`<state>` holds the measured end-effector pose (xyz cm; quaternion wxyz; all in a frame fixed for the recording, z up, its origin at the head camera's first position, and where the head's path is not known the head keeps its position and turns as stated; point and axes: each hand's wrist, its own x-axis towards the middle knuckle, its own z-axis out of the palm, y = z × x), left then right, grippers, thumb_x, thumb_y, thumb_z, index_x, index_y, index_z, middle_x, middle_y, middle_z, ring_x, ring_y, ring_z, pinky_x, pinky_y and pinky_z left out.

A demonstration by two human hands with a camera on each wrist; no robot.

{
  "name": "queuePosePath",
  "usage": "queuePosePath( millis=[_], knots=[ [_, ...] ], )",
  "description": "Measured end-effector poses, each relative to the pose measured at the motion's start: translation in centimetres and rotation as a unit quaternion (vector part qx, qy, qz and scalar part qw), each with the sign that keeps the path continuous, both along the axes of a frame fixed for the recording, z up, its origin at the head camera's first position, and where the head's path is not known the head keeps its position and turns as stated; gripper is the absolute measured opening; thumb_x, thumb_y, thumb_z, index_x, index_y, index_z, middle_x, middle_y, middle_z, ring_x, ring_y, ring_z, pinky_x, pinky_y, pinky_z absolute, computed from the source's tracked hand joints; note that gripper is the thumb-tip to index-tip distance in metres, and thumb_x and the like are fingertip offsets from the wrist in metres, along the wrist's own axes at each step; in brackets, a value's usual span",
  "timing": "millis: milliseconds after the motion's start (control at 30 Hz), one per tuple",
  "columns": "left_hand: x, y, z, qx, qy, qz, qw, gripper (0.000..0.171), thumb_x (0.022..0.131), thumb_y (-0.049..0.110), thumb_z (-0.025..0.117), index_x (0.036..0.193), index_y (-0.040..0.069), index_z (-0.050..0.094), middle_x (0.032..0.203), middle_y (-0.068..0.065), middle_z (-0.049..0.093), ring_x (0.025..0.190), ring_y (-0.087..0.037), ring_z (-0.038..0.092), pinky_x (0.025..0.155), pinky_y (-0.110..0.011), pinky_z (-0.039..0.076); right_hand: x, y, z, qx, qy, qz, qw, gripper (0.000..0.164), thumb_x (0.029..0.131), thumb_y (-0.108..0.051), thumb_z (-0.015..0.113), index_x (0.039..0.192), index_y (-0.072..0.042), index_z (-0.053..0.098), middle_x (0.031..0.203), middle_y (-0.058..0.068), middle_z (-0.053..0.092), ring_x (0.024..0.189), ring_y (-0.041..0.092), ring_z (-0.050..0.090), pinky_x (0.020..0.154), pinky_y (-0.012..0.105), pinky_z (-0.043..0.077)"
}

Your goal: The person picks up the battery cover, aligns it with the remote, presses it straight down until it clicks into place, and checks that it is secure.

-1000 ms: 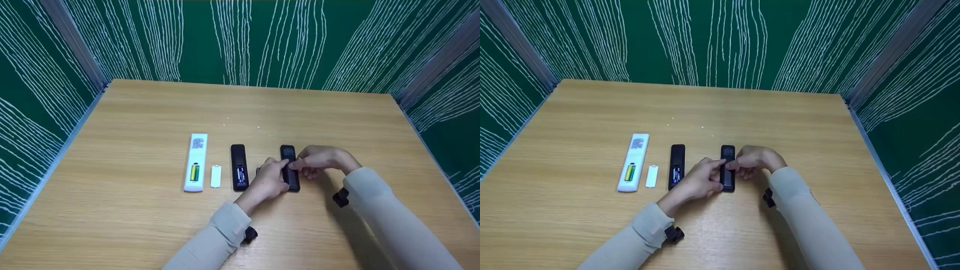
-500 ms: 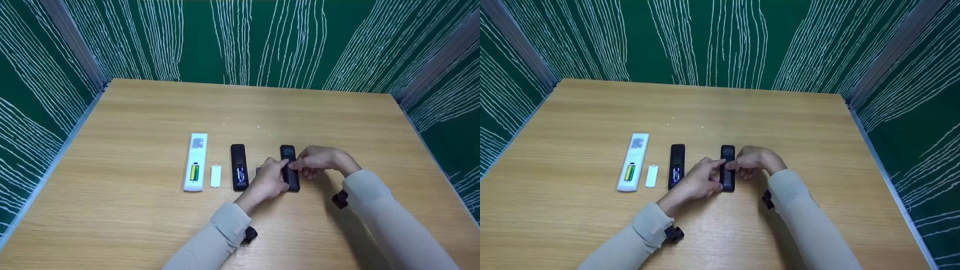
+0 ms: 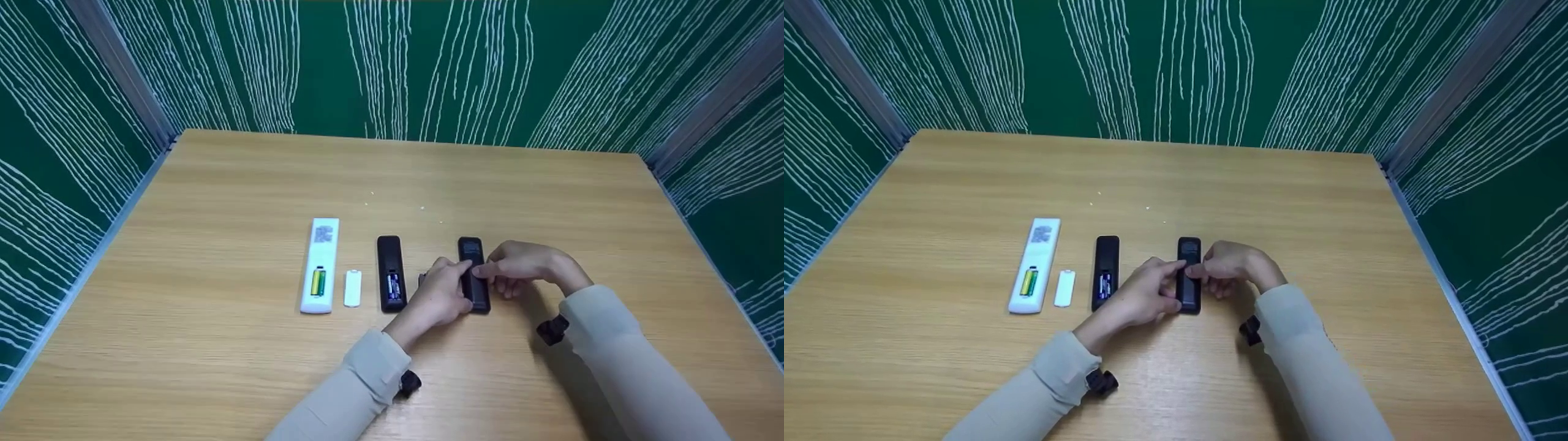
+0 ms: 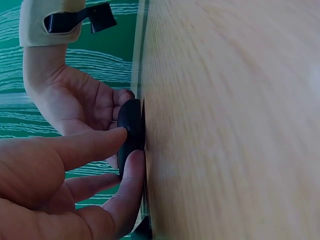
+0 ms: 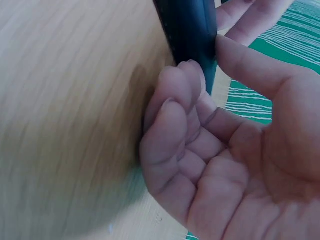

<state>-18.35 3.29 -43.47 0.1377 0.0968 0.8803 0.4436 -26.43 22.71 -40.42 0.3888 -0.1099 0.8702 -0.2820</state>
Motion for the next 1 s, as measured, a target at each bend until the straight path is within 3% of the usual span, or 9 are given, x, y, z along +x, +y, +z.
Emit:
queuePosePath(
  millis=[700, 1000],
  knots=[
    [0.1, 0.0, 0.3, -0.001, -0.013, 0.014, 0.9998, 0.082, 0.084, -0.007, 0.08, 0.159, 0.008, 0.049, 0.133, -0.008, 0.054, 0.109, -0.017, 0.055, 0.102, -0.025, 0.048, 1.1, 0.1, -0.4, -0.022, 0.03, -0.02, 0.999, 0.036, 0.107, -0.036, 0.061, 0.096, -0.002, 0.066, 0.081, 0.007, 0.07, 0.067, 0.017, 0.07, 0.063, 0.03, 0.06],
    [0.0, 0.0, 0.2, -0.012, -0.003, 0.006, 0.9999, 0.081, 0.084, -0.005, 0.081, 0.158, 0.008, 0.05, 0.134, -0.008, 0.055, 0.107, -0.016, 0.054, 0.097, -0.023, 0.048, 1.6, 0.2, -0.5, -0.032, 0.058, -0.015, 0.998, 0.035, 0.107, -0.035, 0.061, 0.089, -0.005, 0.063, 0.079, 0.006, 0.068, 0.061, 0.016, 0.066, 0.052, 0.027, 0.051]
  ],
)
